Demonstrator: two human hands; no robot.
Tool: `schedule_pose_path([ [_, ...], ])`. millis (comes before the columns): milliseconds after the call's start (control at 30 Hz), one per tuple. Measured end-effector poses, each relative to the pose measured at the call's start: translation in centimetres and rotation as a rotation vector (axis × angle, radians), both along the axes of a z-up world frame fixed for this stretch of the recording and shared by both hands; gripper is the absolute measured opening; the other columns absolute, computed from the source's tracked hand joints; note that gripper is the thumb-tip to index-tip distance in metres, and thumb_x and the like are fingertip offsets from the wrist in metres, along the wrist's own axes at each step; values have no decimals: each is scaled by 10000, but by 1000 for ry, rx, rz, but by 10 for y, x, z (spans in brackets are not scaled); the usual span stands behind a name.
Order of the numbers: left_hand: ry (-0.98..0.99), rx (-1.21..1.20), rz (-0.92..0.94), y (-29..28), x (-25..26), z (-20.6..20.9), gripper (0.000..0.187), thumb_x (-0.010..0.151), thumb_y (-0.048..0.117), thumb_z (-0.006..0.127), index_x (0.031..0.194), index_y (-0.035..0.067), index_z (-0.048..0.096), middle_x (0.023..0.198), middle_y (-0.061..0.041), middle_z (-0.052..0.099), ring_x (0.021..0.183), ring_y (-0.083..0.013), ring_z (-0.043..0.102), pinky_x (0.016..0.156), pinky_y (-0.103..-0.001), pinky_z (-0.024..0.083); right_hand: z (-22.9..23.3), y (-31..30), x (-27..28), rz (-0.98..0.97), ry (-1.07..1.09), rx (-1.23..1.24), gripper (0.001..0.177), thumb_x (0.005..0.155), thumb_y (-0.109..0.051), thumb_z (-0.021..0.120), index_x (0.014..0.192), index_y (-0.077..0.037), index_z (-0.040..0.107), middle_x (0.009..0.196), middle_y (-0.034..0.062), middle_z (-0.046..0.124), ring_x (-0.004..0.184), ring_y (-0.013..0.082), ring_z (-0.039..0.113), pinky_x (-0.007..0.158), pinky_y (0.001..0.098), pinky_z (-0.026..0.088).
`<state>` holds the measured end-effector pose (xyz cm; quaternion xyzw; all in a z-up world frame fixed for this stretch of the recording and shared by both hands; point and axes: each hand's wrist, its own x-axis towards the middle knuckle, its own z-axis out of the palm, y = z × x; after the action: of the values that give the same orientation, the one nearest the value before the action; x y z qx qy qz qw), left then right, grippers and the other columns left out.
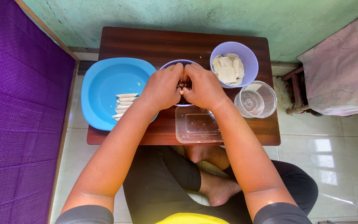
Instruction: A person is manually wrapping peanuts in small square flakes and placing the finished rolls into a tray.
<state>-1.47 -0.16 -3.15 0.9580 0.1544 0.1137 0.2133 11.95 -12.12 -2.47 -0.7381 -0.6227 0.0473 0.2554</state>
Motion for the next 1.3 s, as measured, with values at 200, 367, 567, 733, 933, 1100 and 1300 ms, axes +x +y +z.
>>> schedule_pose_path([
  [200,-12,1,1,1,-1,3,274,793,93,777,966,108,565,916,-105,628,868,-368,725,779,-471,608,-1,-1,-2,-9,23,21,313,684,-175,855,875,-116,614,841,119,635,830,426,706,723,507,569],
  [367,-20,5,5,-3,-4,4,201,826,81,747,968,113,609,944,-93,639,881,-335,727,779,-435,617,3,-2,-3,-13,22,-2,274,731,-210,851,827,-123,610,808,96,629,826,389,716,725,462,582],
  [567,-35,163,-40,-8,-4,5,184,812,69,793,953,65,675,1000,-130,653,896,-341,733,777,-424,633,5,2,0,7,20,-31,272,765,-181,833,805,-111,572,798,102,620,828,406,707,718,479,578],
  [733,27,290,-54,-11,-11,21,291,819,115,826,1074,49,702,1039,-147,662,929,-315,742,780,-394,653,27,-4,-2,41,-97,-72,202,839,-206,787,878,-82,632,851,155,657,861,424,705,725,502,592],
  [933,202,157,-41,-6,-13,24,528,813,319,843,1183,-10,659,1066,-194,676,958,-345,746,784,-423,659,57,-4,-11,27,-131,-417,618,812,-314,771,1343,-25,642,1162,201,695,1067,395,714,897,518,580],
  [1100,319,107,-31,11,10,-21,667,755,396,850,1163,-81,622,1020,-234,657,919,-374,752,763,-456,660,37,19,-3,60,-229,-589,815,663,-367,828,1389,-53,633,1162,197,720,1048,394,734,927,517,589],
  [1300,254,250,-28,17,33,-82,708,685,386,877,1132,-94,613,997,-225,643,889,-404,742,741,-481,652,-30,38,17,20,-333,-587,695,591,-348,820,1215,-87,663,1100,117,704,928,374,751,802,517,626],
])
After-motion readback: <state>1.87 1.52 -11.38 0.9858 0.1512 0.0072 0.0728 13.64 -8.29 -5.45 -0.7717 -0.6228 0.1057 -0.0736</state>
